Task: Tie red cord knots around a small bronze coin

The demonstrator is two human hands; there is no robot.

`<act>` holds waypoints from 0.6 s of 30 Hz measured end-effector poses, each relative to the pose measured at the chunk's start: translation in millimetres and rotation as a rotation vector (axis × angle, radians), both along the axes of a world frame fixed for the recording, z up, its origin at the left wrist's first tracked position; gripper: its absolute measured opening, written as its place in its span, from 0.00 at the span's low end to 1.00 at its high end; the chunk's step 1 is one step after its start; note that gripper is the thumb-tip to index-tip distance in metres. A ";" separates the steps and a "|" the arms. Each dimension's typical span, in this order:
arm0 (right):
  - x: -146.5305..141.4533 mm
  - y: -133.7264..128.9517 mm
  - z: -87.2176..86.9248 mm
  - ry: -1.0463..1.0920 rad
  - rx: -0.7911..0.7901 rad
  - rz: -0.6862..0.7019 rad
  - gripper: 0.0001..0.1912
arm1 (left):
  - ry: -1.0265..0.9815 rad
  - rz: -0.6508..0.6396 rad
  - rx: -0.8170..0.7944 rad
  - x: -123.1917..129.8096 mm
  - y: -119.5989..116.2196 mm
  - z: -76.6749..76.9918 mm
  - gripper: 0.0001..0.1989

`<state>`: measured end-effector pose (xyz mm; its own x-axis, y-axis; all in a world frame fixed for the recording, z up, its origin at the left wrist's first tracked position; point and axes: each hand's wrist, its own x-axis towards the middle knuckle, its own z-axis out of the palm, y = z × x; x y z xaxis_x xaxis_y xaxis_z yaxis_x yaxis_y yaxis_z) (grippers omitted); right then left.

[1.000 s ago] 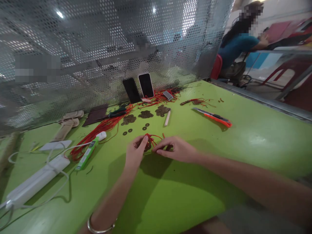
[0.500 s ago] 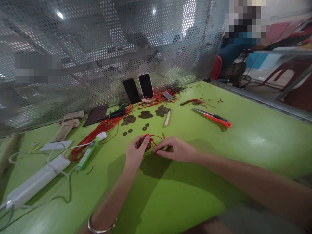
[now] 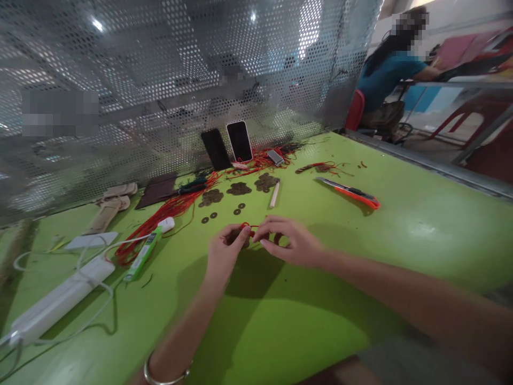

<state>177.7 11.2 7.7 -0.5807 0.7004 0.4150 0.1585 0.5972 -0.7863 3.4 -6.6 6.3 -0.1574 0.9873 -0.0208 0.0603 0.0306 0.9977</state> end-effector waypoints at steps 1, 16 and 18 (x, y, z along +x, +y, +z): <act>0.5 0.7 -0.3 0.014 0.002 -0.020 0.09 | 0.012 -0.013 0.000 -0.1 -0.5 -0.2 0.13; 1.8 9.3 -1.3 -0.053 -0.014 -0.127 0.12 | 0.158 -0.183 0.025 0.9 -2.3 -5.9 0.13; 2.1 10.3 -1.9 -0.049 0.000 -0.130 0.11 | 0.142 -0.187 0.023 1.3 -2.5 -6.5 0.14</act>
<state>179.8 21.4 5.8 -0.5045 0.7713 0.3879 0.2729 0.5687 -0.7759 4.7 -9.1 -0.1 0.0288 0.9995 0.0111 0.2031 -0.0167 0.9790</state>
